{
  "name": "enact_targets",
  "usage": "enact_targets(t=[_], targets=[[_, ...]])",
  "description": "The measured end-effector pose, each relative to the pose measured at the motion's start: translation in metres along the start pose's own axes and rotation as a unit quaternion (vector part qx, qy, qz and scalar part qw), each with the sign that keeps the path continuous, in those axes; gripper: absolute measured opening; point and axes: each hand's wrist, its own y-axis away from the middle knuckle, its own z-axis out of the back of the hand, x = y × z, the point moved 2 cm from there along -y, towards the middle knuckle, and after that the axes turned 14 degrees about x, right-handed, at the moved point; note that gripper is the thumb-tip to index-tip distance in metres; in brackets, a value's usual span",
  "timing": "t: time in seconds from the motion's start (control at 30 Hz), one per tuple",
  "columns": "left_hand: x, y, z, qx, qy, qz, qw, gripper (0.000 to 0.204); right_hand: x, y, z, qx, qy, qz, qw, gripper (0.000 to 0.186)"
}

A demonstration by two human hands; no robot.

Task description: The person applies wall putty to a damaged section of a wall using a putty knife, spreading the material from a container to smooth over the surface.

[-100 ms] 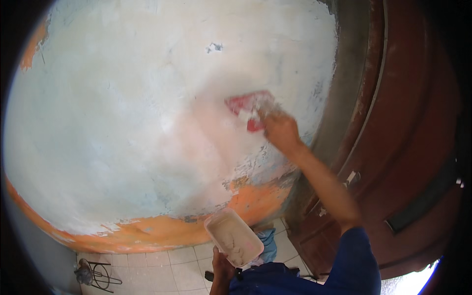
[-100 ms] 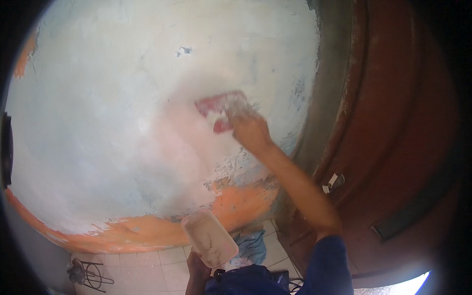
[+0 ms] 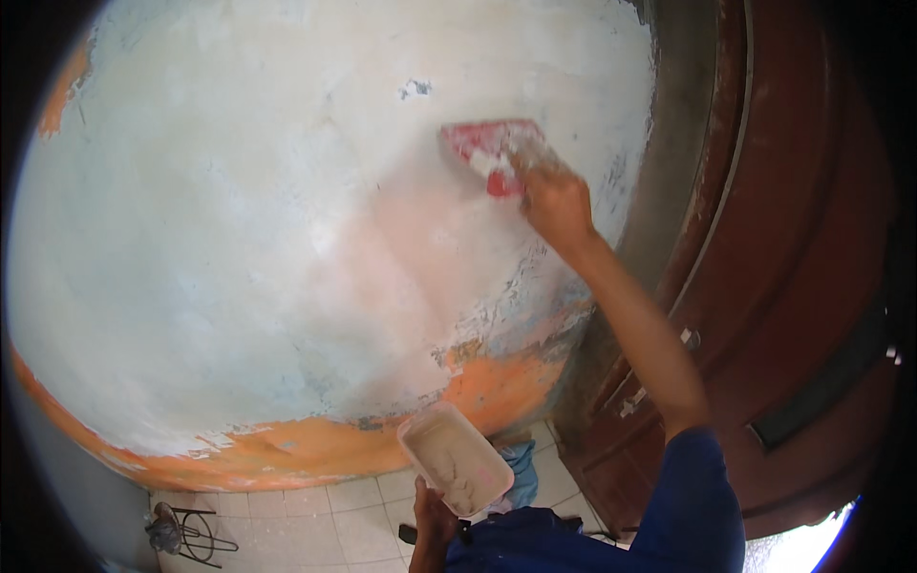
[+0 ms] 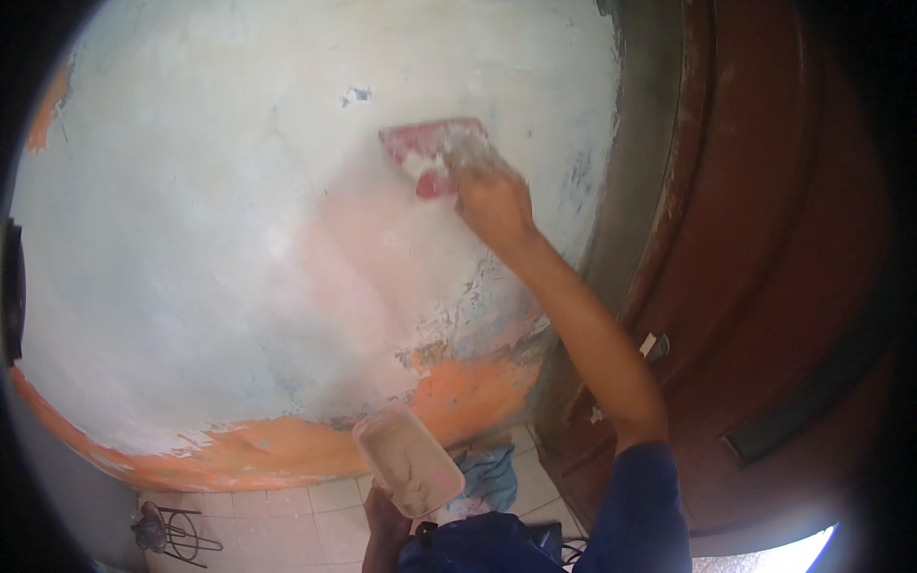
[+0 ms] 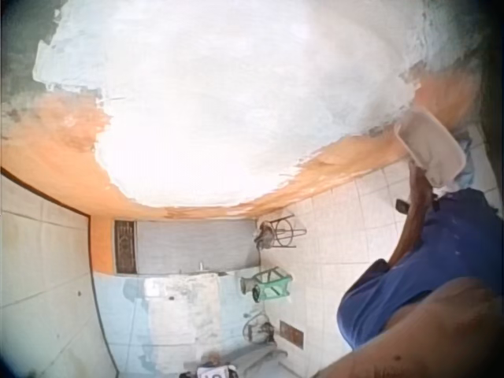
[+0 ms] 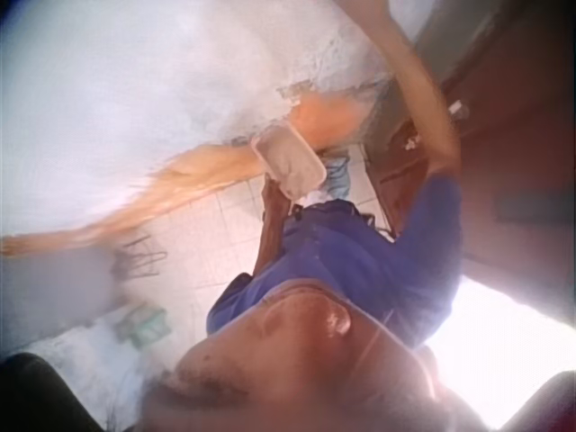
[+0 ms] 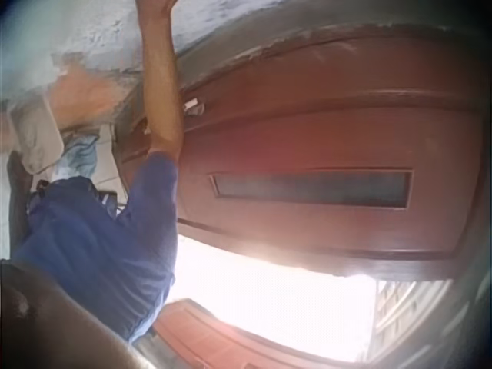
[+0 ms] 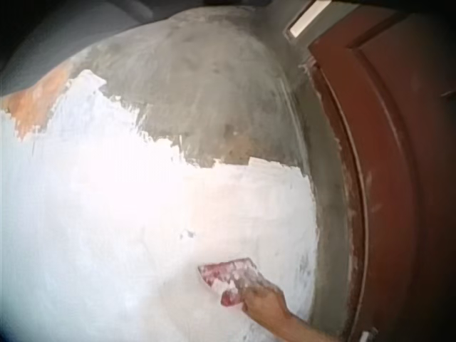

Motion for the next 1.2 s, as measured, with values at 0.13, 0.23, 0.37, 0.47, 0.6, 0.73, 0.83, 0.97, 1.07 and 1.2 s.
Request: enact_targets(t=[0.13,0.23,0.37,0.47,0.6,0.73,0.83,0.97,1.07,1.2], targets=[[-0.002,0.009,-0.01,-0.012,0.009,0.001,1.0,0.046,-0.013,-0.007,-0.025,0.028,0.028,-0.058,0.998,0.051],[0.001,0.012,0.001,0.002,-0.008,-0.007,1.0,0.046,-0.01,0.028,-0.064,0.05,0.028,-0.026,0.998,0.055],[-0.008,0.011,-0.004,-0.004,0.015,-0.013,1.0,0.047,0.004,0.081,-0.058,0.134,-0.01,0.011,0.991,0.052],[-0.01,0.009,-0.003,0.009,-0.027,-0.003,1.0,0.048,-0.008,0.059,-0.009,0.041,-0.019,0.03,0.999,0.052],[-0.006,0.003,0.0,0.007,-0.008,0.003,1.0,0.05,-0.038,-0.017,0.048,-0.07,0.031,0.0,0.997,0.048],[0.002,-0.003,-0.008,0.02,-0.005,0.023,1.0,0.052,-0.075,-0.051,0.026,-0.084,0.087,0.027,0.992,0.047],[-0.001,-0.003,-0.011,0.0,0.003,0.013,1.0,0.053,-0.064,-0.019,-0.026,-0.016,0.079,0.012,0.997,0.049],[0.002,-0.005,-0.015,0.0,-0.009,0.011,1.0,0.051,-0.032,0.064,-0.064,0.125,0.029,-0.007,0.992,0.053],[-0.007,-0.006,-0.031,0.028,0.014,0.023,0.999,0.048,-0.03,0.09,-0.045,0.061,-0.042,0.056,0.996,0.053],[-0.006,-0.006,-0.023,0.015,0.006,0.003,1.0,0.047,-0.045,0.049,0.019,0.0,-0.046,-0.065,0.997,0.049]])
